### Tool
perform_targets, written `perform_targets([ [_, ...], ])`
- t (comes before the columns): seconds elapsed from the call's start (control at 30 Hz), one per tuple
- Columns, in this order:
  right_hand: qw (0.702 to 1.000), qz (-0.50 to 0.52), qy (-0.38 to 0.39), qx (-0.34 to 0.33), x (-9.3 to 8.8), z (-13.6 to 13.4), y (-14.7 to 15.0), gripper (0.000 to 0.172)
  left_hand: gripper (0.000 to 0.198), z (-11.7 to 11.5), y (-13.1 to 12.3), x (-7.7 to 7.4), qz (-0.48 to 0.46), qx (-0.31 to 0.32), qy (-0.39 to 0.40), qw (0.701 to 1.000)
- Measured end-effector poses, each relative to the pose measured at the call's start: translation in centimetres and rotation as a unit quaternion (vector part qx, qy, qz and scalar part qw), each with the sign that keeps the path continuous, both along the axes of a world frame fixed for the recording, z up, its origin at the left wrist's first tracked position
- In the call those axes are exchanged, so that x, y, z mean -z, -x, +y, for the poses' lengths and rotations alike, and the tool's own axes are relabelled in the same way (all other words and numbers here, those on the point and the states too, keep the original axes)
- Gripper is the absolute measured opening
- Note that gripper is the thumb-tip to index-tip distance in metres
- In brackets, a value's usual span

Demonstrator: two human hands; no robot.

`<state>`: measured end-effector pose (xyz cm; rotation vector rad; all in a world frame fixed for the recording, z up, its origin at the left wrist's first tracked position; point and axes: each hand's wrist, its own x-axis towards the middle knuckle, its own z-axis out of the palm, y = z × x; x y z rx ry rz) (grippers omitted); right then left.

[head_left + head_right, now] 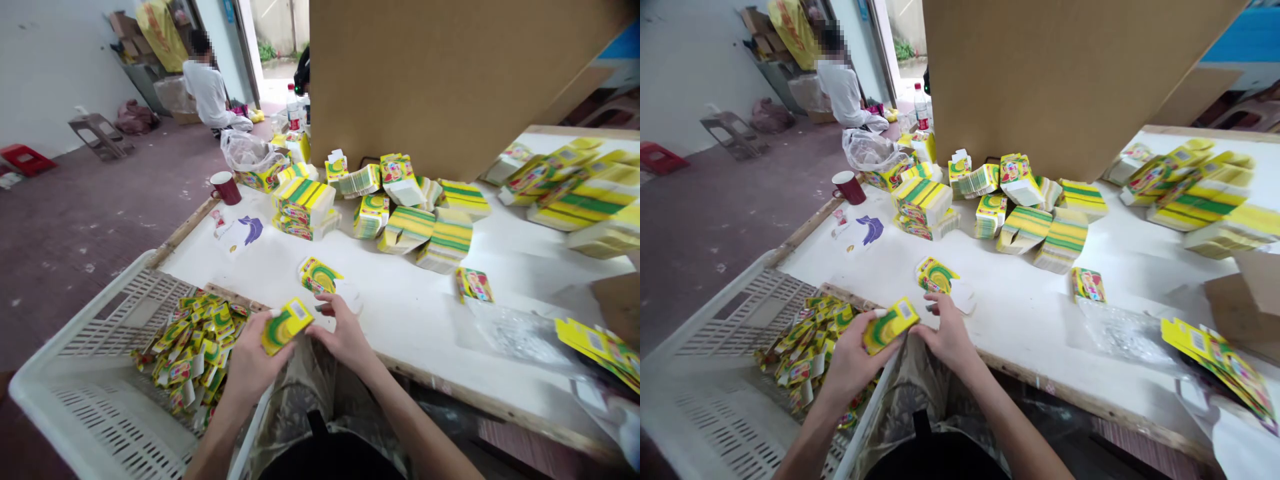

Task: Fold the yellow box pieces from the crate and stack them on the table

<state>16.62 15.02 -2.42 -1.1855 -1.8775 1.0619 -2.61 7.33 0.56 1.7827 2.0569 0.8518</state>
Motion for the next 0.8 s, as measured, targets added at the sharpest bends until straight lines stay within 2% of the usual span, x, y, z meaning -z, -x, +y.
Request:
perform_targets([
  [0.1, 0.989, -0.124, -0.008, 0.083, 0.3, 2.1, -0.8, 0.02, 0.062, -1.7, 4.0, 0.6, 0.118, -0.133, -0.052, 0.983],
  [0.17, 0.979, -0.16, -0.002, 0.123, 0.7, 3.7, -1.0, 0.018, 0.064, -2.5, 5.9, 1.0, 0.148, -0.185, -0.025, 0.971],
  [0.2, 0.975, -0.176, 0.001, 0.138, 0.9, 4.3, -0.8, 0.019, 0.062, -2.7, 6.4, 1.2, 0.138, -0.188, -0.016, 0.972],
  [0.27, 0.968, -0.199, 0.005, 0.154, 1.3, 5.0, -0.1, 0.019, 0.052, -2.8, 6.1, 1.7, 0.085, -0.152, -0.011, 0.985],
  [0.4, 0.967, -0.198, 0.003, 0.159, 1.7, 5.1, 1.0, 0.023, 0.037, -2.2, 3.2, 2.7, -0.039, -0.066, 0.007, 0.997],
  [0.5, 0.976, -0.165, 0.005, 0.143, 1.3, 4.5, 0.7, 0.021, 0.04, -1.5, 0.6, 3.4, -0.175, -0.049, 0.044, 0.982],
  [0.57, 0.985, -0.13, 0.014, 0.116, 0.6, 3.7, 0.4, 0.02, 0.052, -0.9, -1.0, 3.7, -0.296, -0.049, 0.051, 0.953],
  [0.67, 0.997, -0.06, 0.037, 0.033, -1.1, 1.8, 0.3, 0.019, 0.068, 0.2, -3.3, 3.4, -0.475, -0.06, -0.014, 0.878],
  [0.73, 0.996, 0.002, 0.069, -0.059, -2.2, 0.2, 0.7, 0.021, 0.062, 1.1, -4.6, 2.5, -0.558, -0.058, -0.06, 0.826],
  [0.8, 0.984, 0.06, 0.108, -0.126, -3.0, -1.5, 1.4, 0.022, 0.048, 1.9, -5.4, 1.3, -0.609, -0.062, -0.088, 0.786],
])
